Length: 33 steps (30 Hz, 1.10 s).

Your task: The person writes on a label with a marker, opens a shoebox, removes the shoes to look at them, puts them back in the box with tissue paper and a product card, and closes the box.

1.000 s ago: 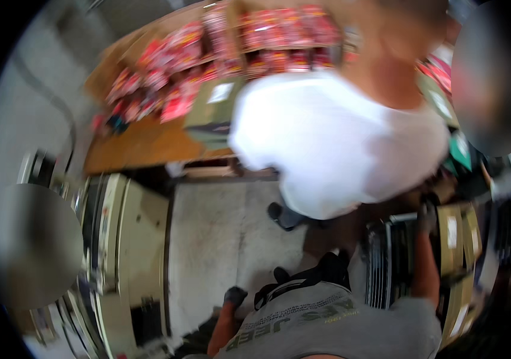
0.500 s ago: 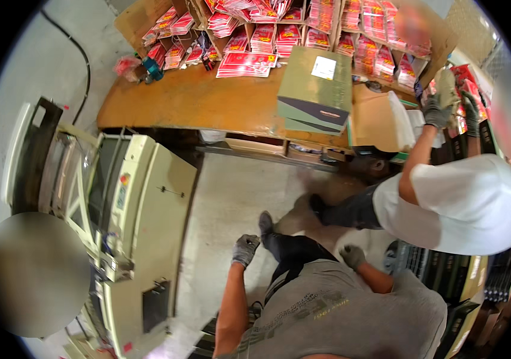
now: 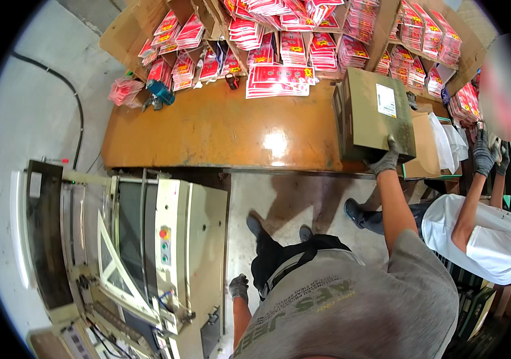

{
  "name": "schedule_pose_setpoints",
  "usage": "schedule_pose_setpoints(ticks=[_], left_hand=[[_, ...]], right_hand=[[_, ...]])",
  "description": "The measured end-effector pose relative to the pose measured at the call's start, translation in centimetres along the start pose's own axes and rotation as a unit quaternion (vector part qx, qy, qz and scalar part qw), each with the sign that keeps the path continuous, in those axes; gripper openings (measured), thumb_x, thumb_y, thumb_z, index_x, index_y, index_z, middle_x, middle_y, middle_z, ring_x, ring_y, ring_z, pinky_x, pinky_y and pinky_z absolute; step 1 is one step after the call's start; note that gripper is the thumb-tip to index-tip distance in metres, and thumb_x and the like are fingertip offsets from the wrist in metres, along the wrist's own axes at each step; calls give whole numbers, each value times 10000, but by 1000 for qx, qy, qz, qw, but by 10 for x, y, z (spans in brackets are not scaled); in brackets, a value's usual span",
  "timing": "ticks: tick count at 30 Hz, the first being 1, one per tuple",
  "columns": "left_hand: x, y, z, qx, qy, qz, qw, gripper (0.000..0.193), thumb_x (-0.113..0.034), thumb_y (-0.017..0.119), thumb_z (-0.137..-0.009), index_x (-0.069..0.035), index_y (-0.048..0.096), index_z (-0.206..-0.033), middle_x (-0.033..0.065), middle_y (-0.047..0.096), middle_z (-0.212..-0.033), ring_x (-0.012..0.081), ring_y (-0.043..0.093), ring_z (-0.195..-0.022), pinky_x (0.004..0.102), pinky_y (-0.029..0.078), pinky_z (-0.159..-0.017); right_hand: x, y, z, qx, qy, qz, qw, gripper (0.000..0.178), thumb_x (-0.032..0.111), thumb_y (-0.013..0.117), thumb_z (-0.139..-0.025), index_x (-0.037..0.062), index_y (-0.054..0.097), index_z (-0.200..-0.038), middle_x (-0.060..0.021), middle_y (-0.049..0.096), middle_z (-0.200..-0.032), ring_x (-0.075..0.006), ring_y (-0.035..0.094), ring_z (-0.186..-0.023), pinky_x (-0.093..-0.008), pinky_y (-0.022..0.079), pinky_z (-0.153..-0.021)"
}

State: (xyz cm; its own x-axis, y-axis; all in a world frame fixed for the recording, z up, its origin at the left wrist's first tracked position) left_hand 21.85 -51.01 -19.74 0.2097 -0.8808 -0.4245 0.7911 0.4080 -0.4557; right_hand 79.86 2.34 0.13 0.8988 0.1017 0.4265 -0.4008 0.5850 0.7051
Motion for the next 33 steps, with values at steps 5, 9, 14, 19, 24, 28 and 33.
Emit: schedule_pose_setpoints(ticks=[5, 9, 14, 19, 24, 28, 33], left_hand=[[-172, 23, -94, 76, 202, -189, 958, 212, -265, 609, -932, -95, 736, -939, 115, 731, -862, 245, 687, -753, 407, 534, -677], [-308, 8, -193, 118, 369, -227, 894, 267, -298, 614, -978, -51, 715, -988, 68, 725, -904, 174, 652, -783, 356, 530, -691], [-486, 11, -189, 203, 340, -20, 918, 231, -244, 736, -948, -69, 681, -1089, 1, 656, -827, 89, 561, -665, 244, 451, -567], [-566, 29, -191, 285, 277, 10, 918, 330, -307, 696, -966, -28, 654, -1137, 34, 650, -1030, 137, 621, -881, 316, 526, -762], [-629, 101, -129, 230, 402, -11, 886, 702, -346, 704, -961, 30, 428, -1486, 132, 559, -1408, 230, 538, -1263, 344, 444, -1062], [-661, 112, -139, 34, 498, -156, 852, 696, -358, 729, -934, 67, 474, -1422, 186, 582, -1381, 265, 569, -1233, 376, 441, -1062], [-651, 129, -130, 88, 383, -242, 887, 575, -266, 727, -945, 29, 503, -1385, 160, 639, -1309, 289, 616, -1133, 404, 477, -1016]], right_hand=[[20, -28, -36, -104, -109, 40, 988, 486, 447, 725, -851, 203, 651, -1265, -63, 696, -1256, -344, 643, -1120, -576, 513, -967], [-23, 24, -12, -86, -112, -12, 990, 430, 253, 833, -788, 200, 669, -1182, -11, 729, -1118, -255, 691, -988, -468, 605, -820], [-133, 33, 22, -68, -62, -18, 996, 386, 251, 829, -806, 159, 668, -1144, -8, 722, -1063, -190, 699, -939, -384, 610, -746], [-276, 67, 97, -85, -157, -20, 984, 647, 123, 789, -824, 185, 485, -1392, -80, 611, -1319, -298, 638, -1171, -505, 607, -914], [-324, 26, 51, -22, -19, 188, 982, 872, 77, 796, -793, 114, 346, -1539, -138, 533, -1443, -299, 569, -1273, -481, 516, -1041], [-314, 96, -14, 25, -7, 444, 895, 682, 207, 758, -851, -2, 499, -1446, -175, 565, -1442, -248, 554, -1297, -376, 477, -1032], [-252, 165, -83, -32, -135, 705, 695, 593, 364, 728, -873, -52, 635, -1285, -238, 668, -1232, -357, 629, -1167, -430, 489, -1011]])
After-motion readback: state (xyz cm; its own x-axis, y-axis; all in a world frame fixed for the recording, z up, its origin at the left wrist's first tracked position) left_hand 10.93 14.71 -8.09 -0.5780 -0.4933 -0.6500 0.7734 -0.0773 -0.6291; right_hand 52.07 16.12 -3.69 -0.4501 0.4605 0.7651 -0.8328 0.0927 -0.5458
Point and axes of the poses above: each hand's wrist, its own z-axis away from the middle knuckle, its own y-axis out of the palm, x = y × z, the point moved 6 cm from there along -z, towards the middle knuckle
